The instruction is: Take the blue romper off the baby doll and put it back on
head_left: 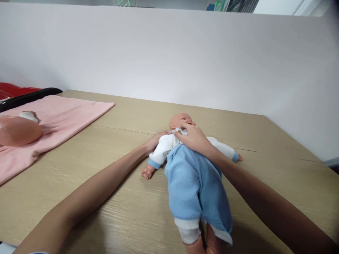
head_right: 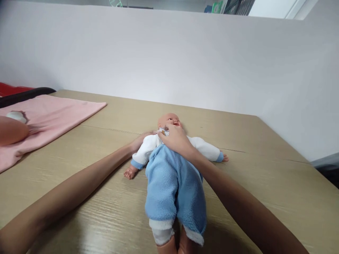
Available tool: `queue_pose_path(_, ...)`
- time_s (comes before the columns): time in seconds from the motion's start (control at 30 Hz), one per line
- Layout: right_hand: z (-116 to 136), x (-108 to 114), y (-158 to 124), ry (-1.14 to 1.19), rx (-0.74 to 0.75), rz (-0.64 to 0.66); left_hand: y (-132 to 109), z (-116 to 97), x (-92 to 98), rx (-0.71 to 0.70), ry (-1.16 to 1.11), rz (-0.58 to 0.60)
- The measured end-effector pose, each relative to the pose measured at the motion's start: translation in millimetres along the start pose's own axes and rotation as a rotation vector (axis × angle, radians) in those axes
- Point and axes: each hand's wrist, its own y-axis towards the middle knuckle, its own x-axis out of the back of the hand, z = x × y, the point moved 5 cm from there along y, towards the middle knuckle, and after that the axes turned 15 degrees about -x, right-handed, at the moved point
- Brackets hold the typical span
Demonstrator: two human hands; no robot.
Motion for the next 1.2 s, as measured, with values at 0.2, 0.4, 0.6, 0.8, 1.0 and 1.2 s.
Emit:
queue_pose_path(0.2,-8.2,5.4,-12.2,-0.123,-0.012,-0.032,-14.5,11.5,-4.2,0.322,-0.423,0.106)
queue_pose_path(0.4,-13.5,-2.4,-18.1,-0.069,0.002,-0.027,-15.5,17.4,-11.9,0.487,-0.577,0.166)
queue_pose_path(0.6,-13.3,0.1,-21.9,-0.121,-0.01,-0.06,-14.9,18.8,-8.9,0.549,-0.612,0.198)
queue_pose_path(0.8,-16.0,3.0,-19.8,-0.04,0.001,0.014,-18.3,21.6,-9.1,0.571,-0.561,0.252)
queue_pose_path(1.0,-20.3,7.3,-25.4,-0.025,-0.017,-0.024,-9.6,-5.9,1.3,0.469,-0.302,0.236)
queue_pose_path(1.2,-41.3,20.9,-31.4,-0.081,-0.087,0.075,-14.9,-48.9,19.4,0.477,0.25,0.776)
